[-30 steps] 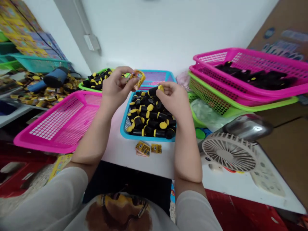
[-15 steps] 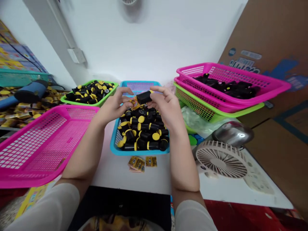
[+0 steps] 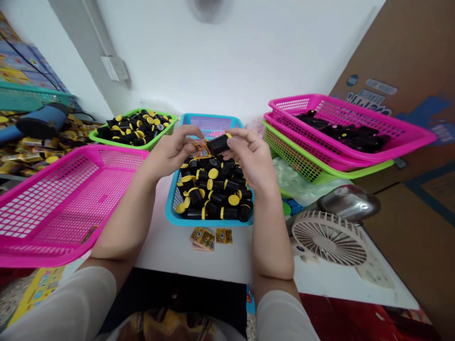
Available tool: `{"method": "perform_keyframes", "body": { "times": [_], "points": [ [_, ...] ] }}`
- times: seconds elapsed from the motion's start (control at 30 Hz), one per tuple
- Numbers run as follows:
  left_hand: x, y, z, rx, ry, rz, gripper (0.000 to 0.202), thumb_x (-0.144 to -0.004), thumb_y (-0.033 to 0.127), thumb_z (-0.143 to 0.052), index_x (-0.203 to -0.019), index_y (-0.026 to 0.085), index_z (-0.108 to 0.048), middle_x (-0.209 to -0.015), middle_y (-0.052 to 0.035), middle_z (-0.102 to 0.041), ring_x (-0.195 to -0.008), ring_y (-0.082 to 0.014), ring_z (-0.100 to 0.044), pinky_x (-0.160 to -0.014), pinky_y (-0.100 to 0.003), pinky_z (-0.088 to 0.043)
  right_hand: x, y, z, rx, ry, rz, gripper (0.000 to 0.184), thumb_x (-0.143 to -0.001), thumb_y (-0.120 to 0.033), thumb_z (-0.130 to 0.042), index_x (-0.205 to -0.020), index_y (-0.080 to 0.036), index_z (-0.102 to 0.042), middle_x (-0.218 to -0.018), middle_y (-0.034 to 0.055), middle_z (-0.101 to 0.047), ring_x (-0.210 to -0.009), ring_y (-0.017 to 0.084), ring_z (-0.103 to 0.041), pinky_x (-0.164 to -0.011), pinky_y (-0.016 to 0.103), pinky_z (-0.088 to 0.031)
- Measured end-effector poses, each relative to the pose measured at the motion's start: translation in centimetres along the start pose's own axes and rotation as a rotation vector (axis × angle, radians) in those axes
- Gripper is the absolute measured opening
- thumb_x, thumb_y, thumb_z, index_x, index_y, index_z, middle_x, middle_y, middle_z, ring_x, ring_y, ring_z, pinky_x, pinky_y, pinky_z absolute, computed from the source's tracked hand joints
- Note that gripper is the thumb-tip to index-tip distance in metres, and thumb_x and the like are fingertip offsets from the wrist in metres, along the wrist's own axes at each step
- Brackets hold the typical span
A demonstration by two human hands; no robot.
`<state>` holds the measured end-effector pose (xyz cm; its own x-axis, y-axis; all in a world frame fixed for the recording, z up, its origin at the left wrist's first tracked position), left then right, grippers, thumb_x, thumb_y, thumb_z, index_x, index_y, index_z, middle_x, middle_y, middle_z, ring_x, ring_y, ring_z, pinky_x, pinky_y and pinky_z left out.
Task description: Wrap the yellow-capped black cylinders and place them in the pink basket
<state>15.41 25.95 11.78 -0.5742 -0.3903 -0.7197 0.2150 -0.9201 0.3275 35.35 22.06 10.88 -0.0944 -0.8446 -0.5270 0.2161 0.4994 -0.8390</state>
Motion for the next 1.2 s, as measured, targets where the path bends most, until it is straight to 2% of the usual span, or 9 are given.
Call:
{"method": "perform_keyframes", "body": {
  "times": [0.23, 0.37, 0.43, 0.6, 0.73, 0.8, 0.93, 1.07, 1.2],
  "points": [
    [-0.1, -0.4, -0.1, 0.155, 0.060, 0.096, 0.034, -0.103, 0.025, -0.056, -0.137, 0.028, -0.055, -0.106, -0.0008, -0.077, -0.099, -0.0199, -0.082, -0.093, -0.033, -0.063, 0.5, -1.8, -0.3, 0.137, 0.046, 0.231, 0.040, -0.089, -0.051, -0.076, -0.123, -0.031, -0.070, -0.123, 0.0055, -0.079, -0.106, 0.023, -0.078, -0.094, 0.043, -0.068],
    [0.0, -0.7, -0.4, 0.227, 0.105, 0.073, 0.041, -0.098, 0.028, -0.065, -0.138, 0.030, -0.052, -0.136, -0.0047, -0.070, -0.107, -0.0204, -0.082, -0.096, -0.035, -0.065, 0.5, -1.5, -0.4, 0.076, 0.039, 0.212, 0.042, -0.088, -0.051, -0.079, -0.124, -0.030, -0.073, -0.116, 0.0039, -0.081, -0.099, 0.022, -0.080, -0.091, 0.043, -0.069],
    [0.1, -0.7, -0.4, 0.225, 0.158, 0.080, 0.047, -0.093, 0.028, -0.074, -0.135, 0.030, -0.052, -0.141, -0.0056, -0.066, -0.109, -0.0220, -0.082, -0.095, -0.035, -0.066, 0.4, -1.2, -0.4, 0.068, 0.048, 0.187, 0.042, -0.088, -0.053, -0.080, -0.122, -0.030, -0.074, -0.114, 0.0029, -0.081, -0.095, 0.021, -0.080, -0.088, 0.042, -0.070],
    [0.5, -0.6, -0.5, 0.295, 0.242, 0.118, 0.056, -0.080, 0.027, -0.087, -0.125, 0.030, -0.052, -0.134, -0.0051, -0.063, -0.106, -0.0247, -0.083, -0.083, -0.034, -0.068, 0.8, -1.7, -0.6, 0.024, 0.001, 0.169, 0.037, -0.083, -0.045, -0.084, -0.116, -0.029, -0.077, -0.106, 0.0010, -0.082, -0.092, 0.020, -0.080, -0.085, 0.039, -0.070],
    [0.6, -0.6, -0.3, 0.330, 0.265, 0.127, 0.066, -0.076, 0.029, -0.091, -0.127, 0.032, -0.049, -0.139, -0.0047, -0.061, -0.108, -0.0222, -0.082, -0.083, -0.033, -0.069, 1.5, -2.6, -0.9, -0.005, -0.038, 0.168, 0.039, -0.079, -0.036, -0.086, -0.117, -0.029, -0.077, -0.110, 0.0012, -0.082, -0.099, 0.021, -0.080, -0.087, 0.039, -0.070],
    [0.7, -0.5, -0.1, 0.305, 0.244, 0.131, 0.068, -0.076, 0.029, -0.091, -0.130, 0.033, -0.050, -0.141, -0.0054, -0.062, -0.111, -0.0222, -0.081, -0.086, -0.034, -0.069, 1.8, -3.0, -1.3, 0.013, -0.071, 0.172, 0.041, -0.079, -0.035, -0.087, -0.118, -0.029, -0.078, -0.115, 0.0023, -0.081, -0.103, 0.022, -0.079, -0.089, 0.040, -0.071],
    [0.6, 1.2, -0.3, 0.207, 0.115, 0.021, 0.059, -0.083, 0.022, -0.085, -0.134, 0.031, -0.055, -0.138, -0.0046, -0.068, -0.115, -0.0225, -0.081, -0.096, -0.033, -0.067, 2.3, -3.9, -1.6, 0.142, -0.125, 0.261, 0.034, -0.084, -0.036, -0.086, -0.116, -0.028, -0.080, -0.114, 0.0031, -0.079, -0.097, 0.021, -0.077, -0.088, 0.039, -0.069],
    [0.4, 2.7, -0.7, 0.176, 0.109, -0.055, 0.052, -0.090, 0.017, -0.078, -0.134, 0.030, -0.053, -0.133, -0.0031, -0.073, -0.116, -0.0219, -0.081, -0.089, -0.029, -0.066, 2.7, -5.2, -1.3, 0.369, -0.087, 0.359, 0.023, -0.089, -0.038, -0.084, -0.106, -0.026, -0.077, -0.098, 0.0017, -0.075, -0.078, 0.017, -0.068, -0.074, 0.034, -0.063],
    [0.4, 3.1, -1.2, 0.060, 0.135, 0.002, 0.050, -0.088, 0.013, -0.078, -0.129, 0.028, -0.053, -0.116, -0.0009, -0.078, -0.103, -0.0189, -0.081, -0.085, -0.028, -0.064, 3.3, -6.3, -1.5, 0.556, 0.046, 0.402, 0.020, -0.091, -0.043, -0.080, -0.097, -0.025, -0.073, -0.090, 0.0019, -0.074, -0.071, 0.016, -0.065, -0.070, 0.033, -0.058]
  ]
}}
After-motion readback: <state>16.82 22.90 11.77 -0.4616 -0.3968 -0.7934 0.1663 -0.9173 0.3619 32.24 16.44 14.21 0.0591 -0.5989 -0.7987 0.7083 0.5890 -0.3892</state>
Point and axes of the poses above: each hand's wrist, its own x-axis away from the middle knuckle, its own z-axis out of the back of the hand, y = z × x, the point moved 7 cm from there along -x, towards the middle knuckle
